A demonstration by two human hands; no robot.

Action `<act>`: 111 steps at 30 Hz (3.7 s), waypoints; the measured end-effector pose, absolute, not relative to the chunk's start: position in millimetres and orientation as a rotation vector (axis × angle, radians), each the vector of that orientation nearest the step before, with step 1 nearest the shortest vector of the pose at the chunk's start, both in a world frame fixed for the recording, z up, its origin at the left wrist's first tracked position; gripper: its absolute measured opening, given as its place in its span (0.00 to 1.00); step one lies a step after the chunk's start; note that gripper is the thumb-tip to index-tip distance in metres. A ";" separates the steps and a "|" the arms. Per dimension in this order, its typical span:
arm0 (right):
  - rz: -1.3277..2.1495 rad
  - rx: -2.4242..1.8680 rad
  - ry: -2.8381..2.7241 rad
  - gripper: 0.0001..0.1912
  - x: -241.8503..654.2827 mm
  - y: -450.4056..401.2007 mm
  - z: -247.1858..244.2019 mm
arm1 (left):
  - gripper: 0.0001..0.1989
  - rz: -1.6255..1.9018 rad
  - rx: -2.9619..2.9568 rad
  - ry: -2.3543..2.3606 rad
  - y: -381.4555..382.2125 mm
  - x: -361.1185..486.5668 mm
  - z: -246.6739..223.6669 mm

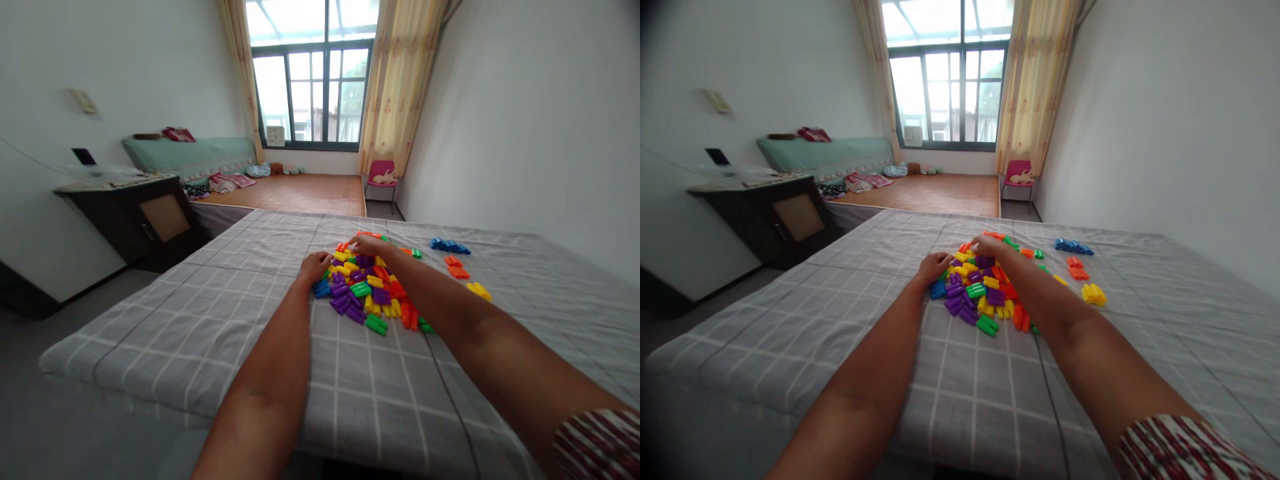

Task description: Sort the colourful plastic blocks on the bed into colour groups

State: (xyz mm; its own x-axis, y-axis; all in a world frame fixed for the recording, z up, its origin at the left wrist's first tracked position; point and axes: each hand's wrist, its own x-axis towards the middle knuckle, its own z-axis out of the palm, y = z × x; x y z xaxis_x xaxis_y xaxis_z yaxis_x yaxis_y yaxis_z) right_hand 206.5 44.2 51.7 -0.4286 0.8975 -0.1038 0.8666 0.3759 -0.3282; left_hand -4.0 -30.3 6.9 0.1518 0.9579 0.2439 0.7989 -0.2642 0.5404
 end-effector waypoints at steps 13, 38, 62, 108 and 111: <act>1.000 -1.212 -2.055 0.22 276.1 -1.8 78.9 | 0.20 0.830 2.191 1.664 -22.5 -4.5 -0.2; 1.077 -1.975 -1.588 0.33 541.7 -125.4 32.7 | 0.24 0.725 2.206 1.715 -18.2 -11.8 9.8; 0.483 -1.870 -1.554 0.33 539.0 -131.0 36.5 | 0.21 0.797 2.157 1.713 -23.2 -6.5 7.9; 0.062 -1.374 -2.639 0.16 191.7 -17.3 57.1 | 0.17 0.985 1.998 1.421 -21.1 -6.5 -3.9; 0.047 -1.402 -2.671 0.17 184.3 -20.8 58.8 | 0.16 1.003 2.002 1.405 -19.2 -7.5 -5.7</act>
